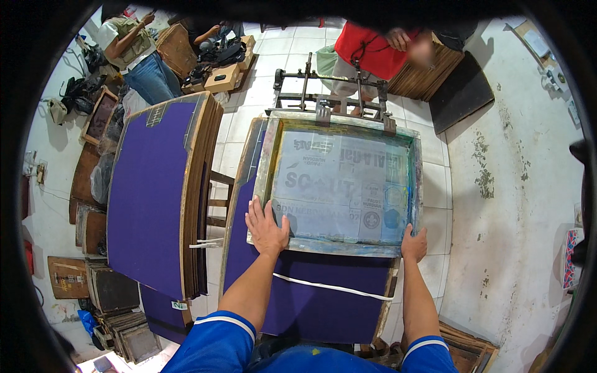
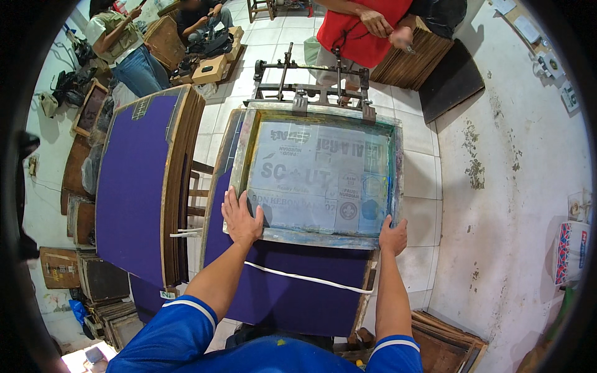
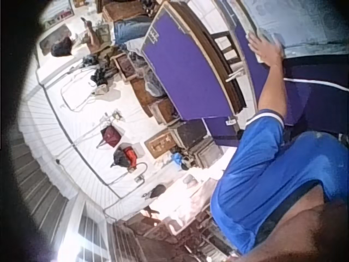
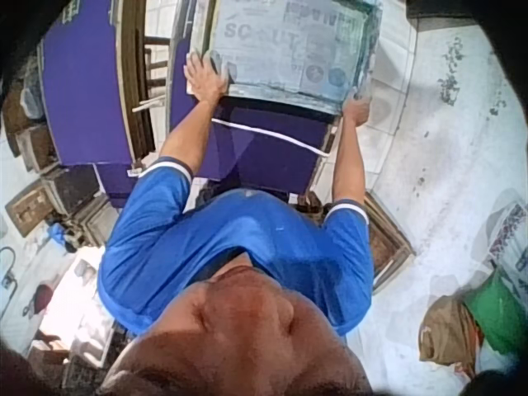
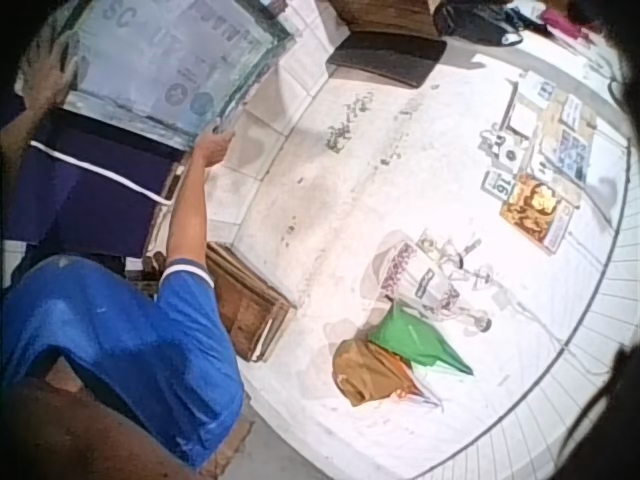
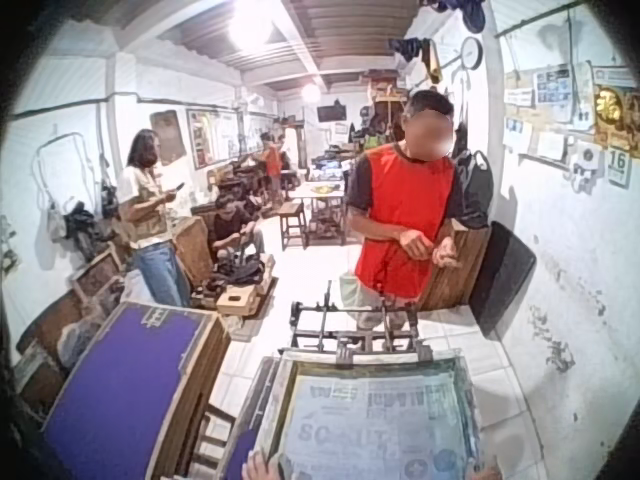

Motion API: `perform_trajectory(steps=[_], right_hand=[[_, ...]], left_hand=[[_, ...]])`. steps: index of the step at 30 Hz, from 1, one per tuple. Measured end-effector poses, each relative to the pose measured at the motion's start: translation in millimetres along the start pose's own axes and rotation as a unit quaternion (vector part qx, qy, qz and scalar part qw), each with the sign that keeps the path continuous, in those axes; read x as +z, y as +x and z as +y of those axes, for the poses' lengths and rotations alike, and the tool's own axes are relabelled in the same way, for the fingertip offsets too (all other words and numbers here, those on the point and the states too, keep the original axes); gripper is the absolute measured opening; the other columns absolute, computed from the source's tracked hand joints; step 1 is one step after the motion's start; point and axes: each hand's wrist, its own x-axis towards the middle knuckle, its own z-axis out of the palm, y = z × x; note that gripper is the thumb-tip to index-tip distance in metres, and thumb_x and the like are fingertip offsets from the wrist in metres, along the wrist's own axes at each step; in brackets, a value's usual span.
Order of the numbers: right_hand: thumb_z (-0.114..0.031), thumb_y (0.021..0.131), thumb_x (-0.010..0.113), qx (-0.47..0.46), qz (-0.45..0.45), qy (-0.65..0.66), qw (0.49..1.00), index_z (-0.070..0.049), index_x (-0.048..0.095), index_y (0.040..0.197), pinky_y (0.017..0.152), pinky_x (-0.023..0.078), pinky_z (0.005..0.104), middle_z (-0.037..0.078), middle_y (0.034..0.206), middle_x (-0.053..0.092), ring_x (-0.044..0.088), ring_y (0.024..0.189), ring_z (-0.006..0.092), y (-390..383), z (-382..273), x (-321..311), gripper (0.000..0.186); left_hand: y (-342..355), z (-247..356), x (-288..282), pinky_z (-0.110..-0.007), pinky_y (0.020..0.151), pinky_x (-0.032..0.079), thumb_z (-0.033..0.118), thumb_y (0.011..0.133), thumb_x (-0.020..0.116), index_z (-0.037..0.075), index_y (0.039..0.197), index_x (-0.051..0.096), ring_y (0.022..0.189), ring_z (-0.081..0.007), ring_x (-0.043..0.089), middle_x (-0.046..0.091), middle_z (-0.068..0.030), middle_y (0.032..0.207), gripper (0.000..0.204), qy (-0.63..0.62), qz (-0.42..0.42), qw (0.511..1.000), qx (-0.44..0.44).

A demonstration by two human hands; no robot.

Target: The person positions a screen printing frame over a purple fabric sheet and aligns it with a grid board. They then remove the frame and place it aside while another person works nearby.

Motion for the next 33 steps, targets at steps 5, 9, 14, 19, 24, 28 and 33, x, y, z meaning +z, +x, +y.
perform_trajectory(steps=[5,9,14,19,24,28,33], right_hand=[[-0.055,0.096,0.062,-0.003,0.001,0.004,1.0,-0.004,0.058,0.116,0.085,0.052,0.0577,0.025,0.105,0.072,0.069,0.099,0.0475,6.0,-5.3,4.0,0.055],[-0.055,0.096,0.062,-0.003,0.002,0.005,1.0,-0.004,0.058,0.117,0.086,0.052,0.0576,0.026,0.105,0.072,0.069,0.099,0.0475,5.0,-4.6,4.0,0.055],[-0.055,0.096,0.062,0.003,-0.002,-0.002,1.0,-0.005,0.058,0.117,0.086,0.052,0.0575,0.026,0.105,0.072,0.07,0.099,0.0471,5.0,-6.6,2.9,0.055],[-0.055,0.096,0.062,0.003,-0.001,-0.005,1.0,-0.005,0.058,0.118,0.086,0.053,0.0574,0.025,0.105,0.072,0.07,0.099,0.047,5.0,-7.3,2.0,0.055],[-0.055,0.095,0.063,0.006,0.011,0.006,1.0,-0.004,0.058,0.115,0.086,0.052,0.0576,0.025,0.103,0.073,0.07,0.098,0.0474,4.4,-8.8,3.6,0.054],[-0.054,0.095,0.064,0.004,0.005,0.013,1.0,-0.004,0.058,0.112,0.086,0.052,0.0577,0.025,0.104,0.072,0.07,0.099,0.0471,3.6,-7.7,2.0,0.053],[-0.054,0.095,0.064,0.008,-0.004,0.01,1.0,-0.004,0.058,0.111,0.086,0.052,0.0579,0.025,0.106,0.072,0.069,0.101,0.0466,4.1,-8.9,-0.6,0.053]], left_hand=[[9.5,2.4,0.7,-0.053,0.129,0.015,0.04,0.092,0.065,0.009,0.149,0.05,0.159,-0.0355,0.018,0.025,-0.0175,0.17,0.066,0.001,0.007,1.0,0.002],[9.2,1.8,1.5,-0.053,0.129,0.015,0.04,0.092,0.065,0.009,0.148,0.05,0.159,-0.0356,0.018,0.025,-0.0176,0.17,0.066,-0.002,0.007,1.0,0.003],[10.0,0.8,2.6,-0.053,0.129,0.014,0.04,0.092,0.065,0.01,0.148,0.05,0.159,-0.0357,0.018,0.025,-0.0178,0.17,0.066,0.0,0.007,1.0,0.002],[10.5,1.4,2.1,-0.054,0.129,0.014,0.04,0.092,0.065,0.01,0.148,0.05,0.159,-0.0358,0.018,0.025,-0.018,0.17,0.066,-0.002,0.004,1.0,0.001],[10.3,2.9,0.8,-0.054,0.129,0.015,0.04,0.092,0.066,0.009,0.149,0.05,0.159,-0.0361,0.019,0.026,-0.0183,0.17,0.066,-0.01,0.009,1.0,0.001],[10.2,3.2,0.0,-0.053,0.129,0.014,0.04,0.092,0.065,0.009,0.149,0.051,0.16,-0.0353,0.018,0.025,-0.0176,0.171,0.066,-0.009,0.008,1.0,0.001],[10.1,3.8,-0.8,-0.053,0.129,0.014,0.039,0.092,0.065,0.009,0.149,0.051,0.16,-0.0351,0.018,0.025,-0.0175,0.17,0.066,-0.005,0.002,1.0,0.001]])
